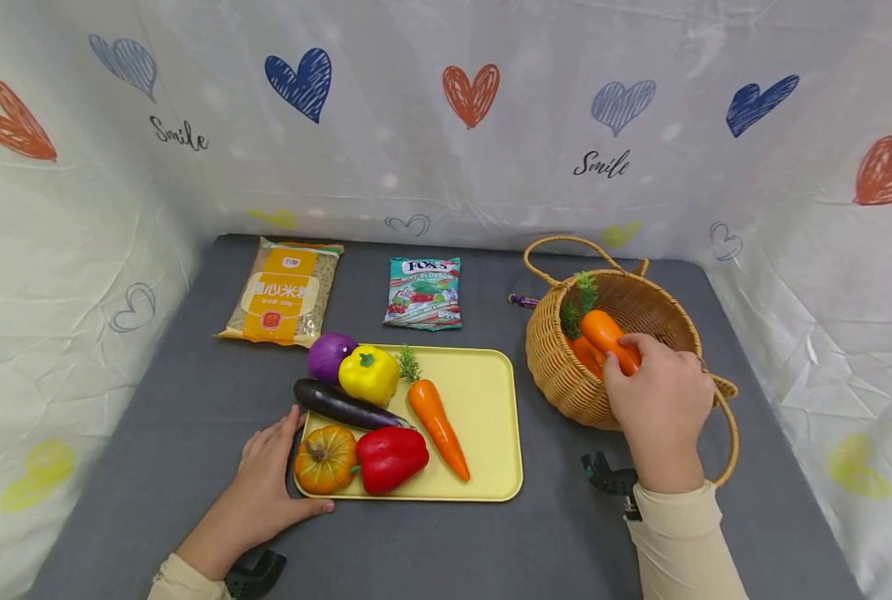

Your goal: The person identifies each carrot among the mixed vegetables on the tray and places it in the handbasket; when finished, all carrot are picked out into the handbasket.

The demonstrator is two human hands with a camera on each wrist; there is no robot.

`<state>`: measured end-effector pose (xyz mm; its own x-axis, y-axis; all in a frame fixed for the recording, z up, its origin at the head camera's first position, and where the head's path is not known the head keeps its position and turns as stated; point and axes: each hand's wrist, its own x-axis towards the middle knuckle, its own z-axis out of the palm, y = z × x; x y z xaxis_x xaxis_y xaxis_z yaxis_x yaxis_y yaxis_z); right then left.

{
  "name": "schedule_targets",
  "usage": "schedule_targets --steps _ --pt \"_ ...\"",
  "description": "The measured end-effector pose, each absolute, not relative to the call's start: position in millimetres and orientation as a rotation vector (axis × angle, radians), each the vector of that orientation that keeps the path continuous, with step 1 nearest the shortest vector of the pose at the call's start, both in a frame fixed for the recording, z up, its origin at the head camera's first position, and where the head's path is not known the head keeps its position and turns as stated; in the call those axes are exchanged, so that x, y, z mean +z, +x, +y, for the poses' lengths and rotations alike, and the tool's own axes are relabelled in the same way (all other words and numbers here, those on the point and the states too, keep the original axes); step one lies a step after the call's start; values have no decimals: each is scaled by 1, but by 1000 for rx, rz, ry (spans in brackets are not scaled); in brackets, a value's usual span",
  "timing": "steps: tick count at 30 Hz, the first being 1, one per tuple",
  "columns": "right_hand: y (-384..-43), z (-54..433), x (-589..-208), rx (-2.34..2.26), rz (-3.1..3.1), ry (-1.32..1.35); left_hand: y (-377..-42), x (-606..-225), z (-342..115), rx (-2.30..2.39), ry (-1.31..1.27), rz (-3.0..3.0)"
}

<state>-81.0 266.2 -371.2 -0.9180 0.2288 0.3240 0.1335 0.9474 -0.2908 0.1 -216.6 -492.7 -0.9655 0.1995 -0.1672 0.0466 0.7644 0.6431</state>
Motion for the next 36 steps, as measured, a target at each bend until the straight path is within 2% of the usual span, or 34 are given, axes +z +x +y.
schedule_targets --steps 9,14,20,25,30,36 --pt "-86 265 -372 449 -2766 -200 0 -491 -216 972 200 2753" --pt "-77 257 -377 482 -2633 -85 0 -492 -214 979 203 2739" --pt "-56 218 -387 566 -2358 183 2 -489 -217 983 207 2734" --pt "-39 168 -413 618 -2531 362 5 -486 -220 986 210 2737" --pt "-30 134 -435 574 -2970 251 5 -489 -220 985 229 2751" --pt "-25 124 -449 525 -3162 188 4 -491 -220 981 231 2753"
